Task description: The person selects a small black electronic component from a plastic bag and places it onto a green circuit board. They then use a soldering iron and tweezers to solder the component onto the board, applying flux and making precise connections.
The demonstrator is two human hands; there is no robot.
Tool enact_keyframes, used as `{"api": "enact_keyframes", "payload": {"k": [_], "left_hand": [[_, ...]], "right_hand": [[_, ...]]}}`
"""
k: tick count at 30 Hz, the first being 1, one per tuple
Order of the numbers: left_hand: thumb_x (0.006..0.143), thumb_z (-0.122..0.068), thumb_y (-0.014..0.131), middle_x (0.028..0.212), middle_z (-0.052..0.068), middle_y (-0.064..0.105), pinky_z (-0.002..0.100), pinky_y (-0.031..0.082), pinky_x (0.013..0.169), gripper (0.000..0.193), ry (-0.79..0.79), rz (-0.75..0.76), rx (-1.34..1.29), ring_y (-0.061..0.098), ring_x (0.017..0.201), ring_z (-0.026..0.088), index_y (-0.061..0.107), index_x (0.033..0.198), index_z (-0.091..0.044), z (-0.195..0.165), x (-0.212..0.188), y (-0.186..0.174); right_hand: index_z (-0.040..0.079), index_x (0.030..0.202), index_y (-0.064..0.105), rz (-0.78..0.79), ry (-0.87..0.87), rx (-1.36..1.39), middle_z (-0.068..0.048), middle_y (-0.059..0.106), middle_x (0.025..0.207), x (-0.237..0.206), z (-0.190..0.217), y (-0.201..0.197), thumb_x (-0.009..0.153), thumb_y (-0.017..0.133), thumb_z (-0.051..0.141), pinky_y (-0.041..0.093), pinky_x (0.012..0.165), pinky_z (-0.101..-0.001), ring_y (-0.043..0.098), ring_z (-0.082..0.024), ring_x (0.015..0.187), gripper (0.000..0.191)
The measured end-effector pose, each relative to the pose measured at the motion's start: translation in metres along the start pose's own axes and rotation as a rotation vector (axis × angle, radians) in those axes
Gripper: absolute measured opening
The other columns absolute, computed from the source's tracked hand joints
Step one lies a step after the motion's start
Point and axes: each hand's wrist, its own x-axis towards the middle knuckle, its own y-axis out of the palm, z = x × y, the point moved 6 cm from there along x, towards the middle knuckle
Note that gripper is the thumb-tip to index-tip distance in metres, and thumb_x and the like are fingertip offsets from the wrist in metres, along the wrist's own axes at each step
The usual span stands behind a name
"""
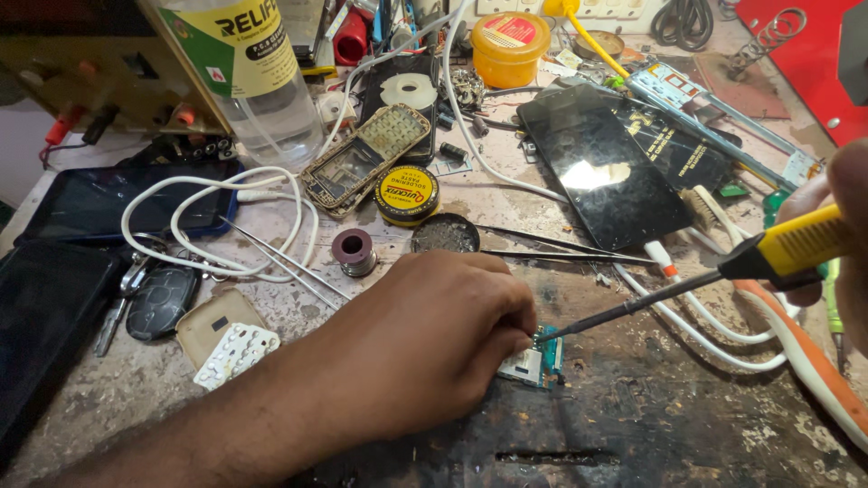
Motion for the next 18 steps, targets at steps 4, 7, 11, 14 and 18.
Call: {"api": "enact_keyframes", "payload": {"k": [4, 7, 11, 14, 18], "left_hand": [[0.084, -0.012, 0.071, 0.085, 0.012, 0.072, 0.046, 0.054, 0.075, 0.007, 0.028, -0.01, 0.005, 0.071, 0.085, 0.034, 0.071, 0.087, -0.006, -0.0001, 0.0006, -0.0005], [0.084, -0.012, 0.071, 0.085, 0.013, 0.072, 0.045, 0.054, 0.075, 0.007, 0.042, -0.013, 0.004, 0.071, 0.086, 0.034, 0.071, 0.087, -0.006, 0.0005, 0.0011, -0.0007], [0.083, -0.01, 0.071, 0.086, 0.013, 0.072, 0.045, 0.055, 0.076, 0.006, 0.058, -0.013, -0.006, 0.071, 0.086, 0.033, 0.07, 0.087, -0.005, 0.0005, 0.0011, -0.0001], [0.083, -0.011, 0.071, 0.085, 0.013, 0.072, 0.045, 0.055, 0.075, 0.007, 0.065, -0.016, -0.007, 0.071, 0.085, 0.034, 0.07, 0.087, -0.005, 0.0006, 0.0013, 0.0], [0.083, -0.011, 0.071, 0.083, 0.013, 0.071, 0.046, 0.054, 0.075, 0.007, 0.071, -0.017, 0.006, 0.07, 0.084, 0.034, 0.07, 0.086, -0.005, 0.0, 0.002, 0.0006]], "right_hand": [[0.006, 0.105, 0.053, -0.007, -0.003, -0.003, -0.011, 0.063, 0.081, 0.0017, 0.0003, -0.0017, 0.111, 0.044, 0.043, 0.056, 0.052, -0.0314, 0.067, -0.017, 0.056, 0.038], [0.006, 0.105, 0.053, -0.012, -0.004, -0.002, -0.011, 0.063, 0.08, 0.0027, 0.0006, -0.0044, 0.112, 0.044, 0.043, 0.056, 0.052, -0.0316, 0.067, -0.017, 0.056, 0.038], [0.006, 0.104, 0.053, -0.016, -0.007, -0.001, -0.011, 0.062, 0.08, 0.0019, 0.001, -0.0067, 0.112, 0.044, 0.043, 0.056, 0.052, -0.0318, 0.067, -0.018, 0.056, 0.039], [0.005, 0.103, 0.053, -0.015, -0.005, -0.001, -0.012, 0.062, 0.079, 0.0001, 0.0006, -0.0074, 0.112, 0.044, 0.043, 0.056, 0.052, -0.0321, 0.067, -0.018, 0.056, 0.039], [0.005, 0.103, 0.053, -0.017, -0.008, -0.003, -0.012, 0.062, 0.079, -0.0017, 0.0001, -0.0092, 0.112, 0.044, 0.042, 0.056, 0.051, -0.0323, 0.066, -0.018, 0.056, 0.039]]}}
